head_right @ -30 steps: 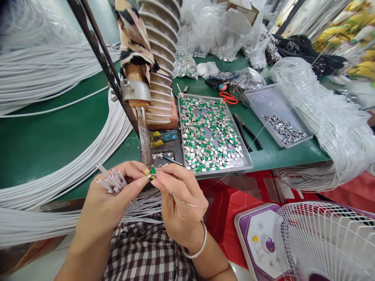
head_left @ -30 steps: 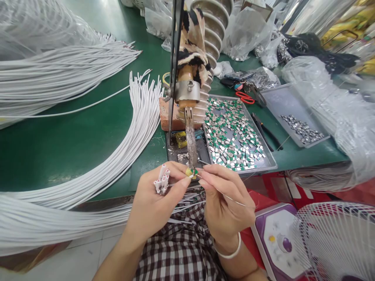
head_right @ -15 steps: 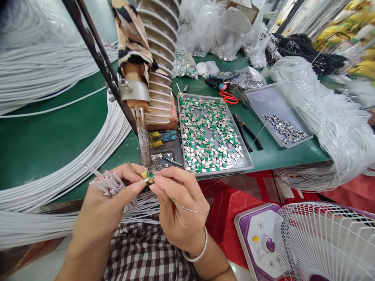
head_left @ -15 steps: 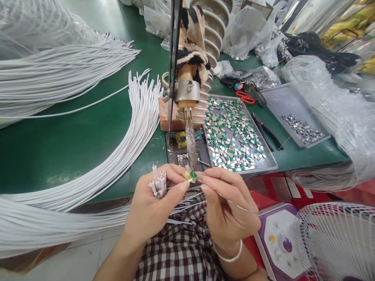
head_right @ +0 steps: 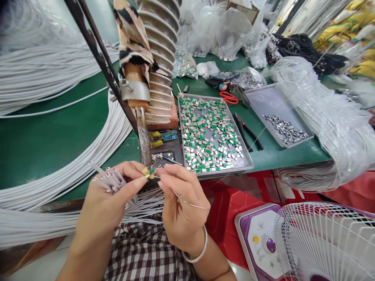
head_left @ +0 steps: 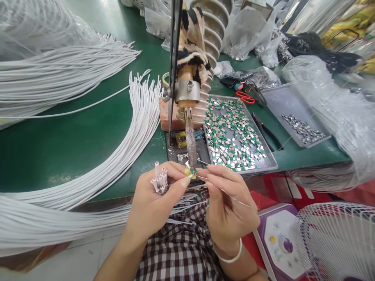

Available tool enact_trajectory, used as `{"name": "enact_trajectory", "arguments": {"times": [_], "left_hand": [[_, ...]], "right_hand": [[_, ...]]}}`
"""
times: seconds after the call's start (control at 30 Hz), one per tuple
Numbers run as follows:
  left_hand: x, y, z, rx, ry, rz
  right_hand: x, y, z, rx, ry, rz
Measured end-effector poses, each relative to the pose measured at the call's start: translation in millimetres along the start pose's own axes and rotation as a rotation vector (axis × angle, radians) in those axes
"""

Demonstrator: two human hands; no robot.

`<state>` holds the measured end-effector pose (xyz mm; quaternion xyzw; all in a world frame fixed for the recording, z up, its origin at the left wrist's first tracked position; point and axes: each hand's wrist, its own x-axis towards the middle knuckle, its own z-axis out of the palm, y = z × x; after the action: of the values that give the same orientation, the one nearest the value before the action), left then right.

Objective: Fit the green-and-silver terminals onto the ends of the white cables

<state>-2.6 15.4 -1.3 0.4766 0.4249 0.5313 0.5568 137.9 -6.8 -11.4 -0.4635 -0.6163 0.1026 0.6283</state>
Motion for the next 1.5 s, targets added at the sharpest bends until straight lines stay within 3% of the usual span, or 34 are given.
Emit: {"name": "enact_trajectory", "arguments": {"times": [0.13, 0.53, 0.83, 1.2, 1.5], "left_hand": [[0, 0, 0.5, -0.014, 0.004, 0.017], [-1, -4, -5.3, -0.060, -0.051, -0.001], [0, 1, -3.1, 0.168, 0.042, -0.025], [-1, 10, 0.1, 0.166, 0.041, -0.045], [-7, 2, -3.1, 0.098, 0.029, -0.099]], "right_hand": [[2, -2, -2, -0.134, -0.010, -0.073], [3, -3, -5, -0.049, -0.069, -0.053], [4, -2, -4, -0.117, -0.056, -0.073], [9, -10, -5, -0.246, -0.064, -0.147], [5, -6, -8, -0.049, -0.093, -0.079]]}}
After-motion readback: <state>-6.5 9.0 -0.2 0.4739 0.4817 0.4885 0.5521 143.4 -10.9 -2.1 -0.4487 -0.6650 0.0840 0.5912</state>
